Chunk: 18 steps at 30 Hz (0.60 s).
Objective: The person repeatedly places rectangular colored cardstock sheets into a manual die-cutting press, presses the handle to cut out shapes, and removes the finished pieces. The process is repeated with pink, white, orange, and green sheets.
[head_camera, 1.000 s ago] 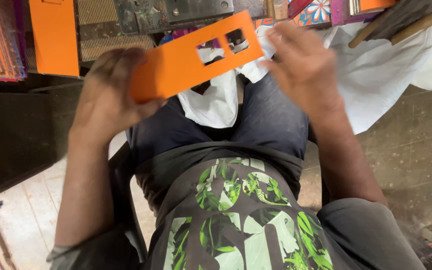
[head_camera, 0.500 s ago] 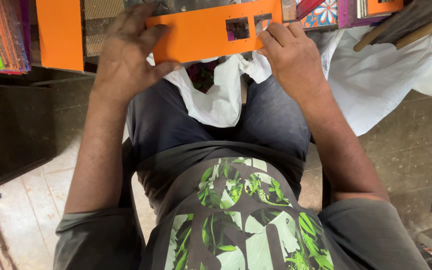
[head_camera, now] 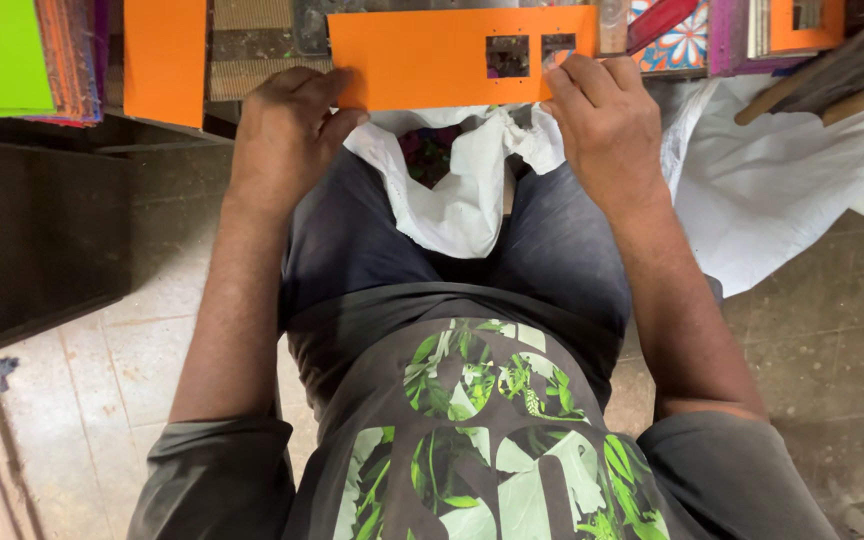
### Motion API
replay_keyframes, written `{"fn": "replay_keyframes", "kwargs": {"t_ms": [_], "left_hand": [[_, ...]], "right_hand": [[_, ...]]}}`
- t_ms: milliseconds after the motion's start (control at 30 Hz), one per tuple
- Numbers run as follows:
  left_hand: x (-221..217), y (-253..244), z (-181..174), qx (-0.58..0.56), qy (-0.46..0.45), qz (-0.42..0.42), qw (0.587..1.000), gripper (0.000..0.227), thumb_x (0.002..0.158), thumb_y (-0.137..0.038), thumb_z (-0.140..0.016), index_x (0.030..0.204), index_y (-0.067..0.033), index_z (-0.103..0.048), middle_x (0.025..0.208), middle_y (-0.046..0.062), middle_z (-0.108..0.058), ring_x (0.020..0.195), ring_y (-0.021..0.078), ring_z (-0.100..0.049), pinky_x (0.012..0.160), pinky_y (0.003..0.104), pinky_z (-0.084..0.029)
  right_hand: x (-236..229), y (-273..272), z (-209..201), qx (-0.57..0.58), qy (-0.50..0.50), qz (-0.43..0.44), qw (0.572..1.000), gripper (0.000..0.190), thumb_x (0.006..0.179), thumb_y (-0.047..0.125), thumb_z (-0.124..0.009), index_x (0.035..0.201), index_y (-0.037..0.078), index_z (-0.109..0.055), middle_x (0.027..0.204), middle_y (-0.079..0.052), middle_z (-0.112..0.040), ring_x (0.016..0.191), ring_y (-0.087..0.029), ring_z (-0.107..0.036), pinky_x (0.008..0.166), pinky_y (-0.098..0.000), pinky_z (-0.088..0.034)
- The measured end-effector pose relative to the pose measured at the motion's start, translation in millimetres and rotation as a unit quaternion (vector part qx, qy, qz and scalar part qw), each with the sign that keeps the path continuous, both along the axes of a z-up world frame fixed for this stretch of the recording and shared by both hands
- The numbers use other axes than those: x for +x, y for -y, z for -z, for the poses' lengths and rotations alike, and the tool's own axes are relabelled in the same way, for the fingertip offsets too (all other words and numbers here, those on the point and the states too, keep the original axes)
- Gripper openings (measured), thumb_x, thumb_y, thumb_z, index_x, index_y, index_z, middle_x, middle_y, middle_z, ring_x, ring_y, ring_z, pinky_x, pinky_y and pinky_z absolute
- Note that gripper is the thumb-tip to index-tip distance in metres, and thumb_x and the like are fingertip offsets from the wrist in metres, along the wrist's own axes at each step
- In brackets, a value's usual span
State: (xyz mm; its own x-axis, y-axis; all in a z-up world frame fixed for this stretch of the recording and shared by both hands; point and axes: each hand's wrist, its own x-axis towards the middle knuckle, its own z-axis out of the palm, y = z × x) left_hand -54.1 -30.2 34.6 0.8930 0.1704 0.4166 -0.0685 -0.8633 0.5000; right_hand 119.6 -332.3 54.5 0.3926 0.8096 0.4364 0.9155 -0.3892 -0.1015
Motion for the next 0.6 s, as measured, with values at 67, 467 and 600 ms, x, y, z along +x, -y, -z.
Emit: {"fn": "replay_keyframes", "kwargs": {"t_ms": [67,467,600], "left_hand": [[0.3,-0.4,-1.6,-0.012,-0.001,0.008,1.0,0.04,0.085,-0.016,-0.092,0.118,-0.0001,-0.075,0.095,0.014,-0.073,0.081,0.0284,-0.071,0.071,0.04,-0.057],[9.1,-3.4,3.0,-0.026,0.001,0.006,1.0,0.043,0.085,-0.021,-0.093,0.12,-0.0018,-0.077,0.095,0.012,-0.074,0.075,0.0212,-0.071,0.065,0.035,-0.057],[7.8,-3.0,6.8,-0.028,-0.008,0.006,1.0,0.044,0.086,-0.02,-0.092,0.121,0.0001,-0.076,0.089,0.012,-0.073,0.073,0.0227,-0.069,0.066,0.037,-0.056]], "right_hand": [[-2.8,0.5,3.5,0.015,0.001,0.003,1.0,0.038,0.088,0.006,-0.085,0.123,0.004,-0.069,0.122,-0.006,-0.068,0.111,-0.029,-0.061,0.094,-0.0389,-0.054],[0.8,4.7,8.6,0.023,-0.012,-0.001,1.0,0.038,0.088,0.003,-0.085,0.124,0.003,-0.072,0.126,-0.007,-0.069,0.111,-0.029,-0.062,0.093,-0.0386,-0.055],[1.3,5.7,8.1,0.018,-0.005,-0.006,1.0,0.036,0.09,0.002,-0.083,0.125,0.003,-0.072,0.124,-0.006,-0.069,0.112,-0.029,-0.062,0.096,-0.0387,-0.055]]}}
